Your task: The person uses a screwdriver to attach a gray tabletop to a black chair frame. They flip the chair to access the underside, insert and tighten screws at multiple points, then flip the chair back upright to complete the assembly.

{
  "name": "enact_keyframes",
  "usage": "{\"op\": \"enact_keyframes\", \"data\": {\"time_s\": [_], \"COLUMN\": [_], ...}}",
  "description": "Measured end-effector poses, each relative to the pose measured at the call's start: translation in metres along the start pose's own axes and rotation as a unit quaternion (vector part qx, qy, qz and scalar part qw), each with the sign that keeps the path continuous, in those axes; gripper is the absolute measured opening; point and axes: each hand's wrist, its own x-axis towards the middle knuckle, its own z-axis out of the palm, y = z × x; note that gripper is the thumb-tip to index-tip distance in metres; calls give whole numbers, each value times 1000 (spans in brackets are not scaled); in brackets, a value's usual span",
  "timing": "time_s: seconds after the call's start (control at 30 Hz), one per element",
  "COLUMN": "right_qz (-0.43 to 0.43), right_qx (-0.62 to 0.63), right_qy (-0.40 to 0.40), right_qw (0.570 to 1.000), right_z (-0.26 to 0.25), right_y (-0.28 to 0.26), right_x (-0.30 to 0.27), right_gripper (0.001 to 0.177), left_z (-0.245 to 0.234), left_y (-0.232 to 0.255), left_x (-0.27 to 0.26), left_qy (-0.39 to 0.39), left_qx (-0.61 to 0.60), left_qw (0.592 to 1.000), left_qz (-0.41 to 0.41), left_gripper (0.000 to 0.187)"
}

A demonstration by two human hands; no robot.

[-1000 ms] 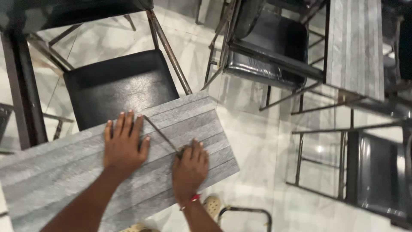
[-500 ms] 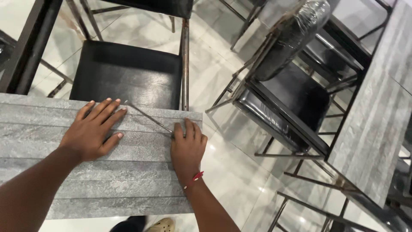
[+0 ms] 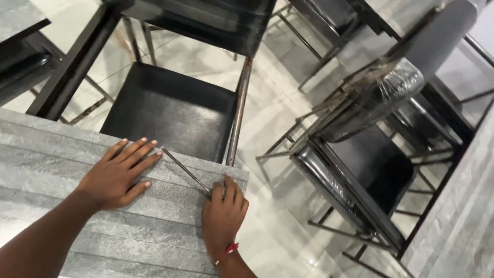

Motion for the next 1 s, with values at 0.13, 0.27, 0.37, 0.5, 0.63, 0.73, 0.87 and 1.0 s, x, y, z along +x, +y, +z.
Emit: {"op": "enact_keyframes", "data": {"time_s": [0.13,0.27,0.37,0.5,0.63,0.73,0.87,1.0], "right_qz": [-6,-15,-27,-72,-38,27,193,180], "right_qx": [13,65,122,188,348,395,401,496], "right_qy": [1,-18,-50,-50,-134,-159,-269,-303], "right_qw": [1000,998,991,978,927,904,854,793], "right_z": [-1,-6,-8,-17,-30,-31,-3,23], "right_y": [2,9,17,44,113,157,203,202], "right_x": [3,-3,-3,-10,-2,0,13,31], "right_gripper": [40,45,46,38,31,23,17,27], "left_z": [0,-5,7,26,49,63,67,65], "left_y": [6,35,91,171,230,246,245,247], "left_x": [2,7,45,85,115,130,123,124], "left_qy": [16,-56,-209,-125,130,125,68,96], "left_qx": [24,103,162,64,131,60,78,74], "left_qw": [1000,985,900,877,882,898,897,903], "left_qz": [-7,-126,-347,-460,-433,-418,-430,-413], "left_gripper": [67,64,65,76,72,86,89,94]}}
